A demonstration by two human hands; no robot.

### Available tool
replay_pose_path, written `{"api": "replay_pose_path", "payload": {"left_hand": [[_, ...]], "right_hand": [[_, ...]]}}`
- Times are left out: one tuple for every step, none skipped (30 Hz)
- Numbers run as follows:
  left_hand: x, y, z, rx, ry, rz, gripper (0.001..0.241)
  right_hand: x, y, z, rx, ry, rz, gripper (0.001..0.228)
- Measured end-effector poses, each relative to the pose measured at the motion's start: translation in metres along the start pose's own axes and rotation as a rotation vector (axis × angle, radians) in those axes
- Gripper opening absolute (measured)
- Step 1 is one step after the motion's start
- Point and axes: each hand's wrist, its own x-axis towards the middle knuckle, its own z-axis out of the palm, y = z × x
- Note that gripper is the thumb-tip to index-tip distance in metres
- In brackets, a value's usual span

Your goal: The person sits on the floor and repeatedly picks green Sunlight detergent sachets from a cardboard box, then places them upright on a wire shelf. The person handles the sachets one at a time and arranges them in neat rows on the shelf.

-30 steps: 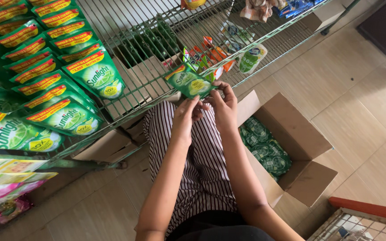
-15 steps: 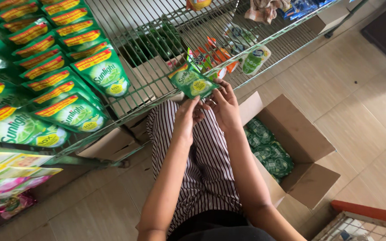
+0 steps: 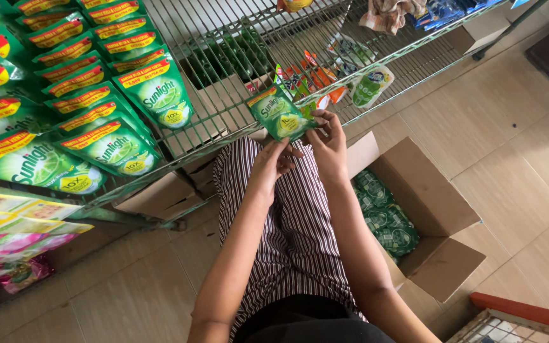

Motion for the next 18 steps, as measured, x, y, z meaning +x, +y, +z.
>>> {"api": "replay_pose_path", "payload": {"left_hand": [[0.0, 0.0, 0.0, -0.018, -0.003, 0.013, 0.027], [0.0, 0.0, 0.0, -0.035, -0.005, 0.024, 0.027], [-0.001, 0.0, 0.0, -0.052, -0.008, 0.035, 0.027], [-0.001, 0.0, 0.001, -0.051, -0.018, 0.041, 0.027], [-0.001, 0.0, 0.002, -0.049, -0.028, 0.047, 0.027], [-0.002, 0.0, 0.003, -0.049, -0.039, 0.051, 0.028], [-0.002, -0.001, 0.004, -0.052, -0.056, 0.04, 0.028], [-0.002, -0.001, 0.005, -0.054, -0.073, 0.029, 0.028], [-0.003, 0.0, 0.005, -0.056, -0.089, 0.019, 0.029], [-0.003, 0.0, 0.006, -0.054, -0.097, 0.019, 0.029], [-0.004, 0.001, 0.006, -0.052, -0.104, 0.019, 0.03], [-0.005, 0.001, 0.006, -0.049, -0.111, 0.019, 0.031], [-0.006, 0.001, 0.005, -0.008, -0.104, 0.009, 0.034], [-0.007, 0.002, 0.003, 0.034, -0.097, 0.0, 0.038], [-0.007, 0.003, 0.001, 0.075, -0.089, -0.009, 0.042], [-0.007, 0.004, -0.001, 0.086, -0.066, -0.034, 0.046], [-0.006, 0.004, -0.003, 0.097, -0.044, -0.059, 0.051], [-0.004, 0.004, -0.005, 0.108, -0.023, -0.083, 0.056]], "right_hand": [[-0.002, -0.003, -0.001, 0.005, -0.008, 0.005, 0.031], [-0.005, -0.005, -0.004, 0.01, -0.014, 0.012, 0.032], [-0.008, -0.005, -0.005, 0.015, -0.02, 0.018, 0.033], [-0.008, -0.005, -0.005, 0.018, 0.001, 0.022, 0.033], [-0.008, -0.004, -0.006, 0.022, 0.021, 0.026, 0.032], [-0.009, -0.002, -0.007, 0.023, 0.043, 0.03, 0.032], [-0.009, 0.001, -0.008, 0.034, 0.056, 0.019, 0.031], [-0.008, 0.004, -0.008, 0.045, 0.068, 0.006, 0.029], [-0.008, 0.006, -0.008, 0.055, 0.08, -0.006, 0.027], [-0.008, 0.008, -0.008, 0.034, 0.097, -0.024, 0.026], [-0.007, 0.009, -0.007, 0.013, 0.114, -0.043, 0.026], [-0.008, 0.009, -0.006, -0.009, 0.131, -0.06, 0.025], [-0.01, 0.008, -0.007, -0.018, 0.112, -0.063, 0.028], [-0.011, 0.005, -0.007, -0.026, 0.092, -0.066, 0.03], [-0.012, 0.002, -0.007, -0.035, 0.072, -0.07, 0.032], [-0.013, -0.003, -0.008, -0.059, 0.072, -0.045, 0.032], [-0.016, -0.007, -0.01, -0.084, 0.072, -0.019, 0.032], [-0.017, -0.012, -0.011, -0.109, 0.073, 0.004, 0.032]]}}
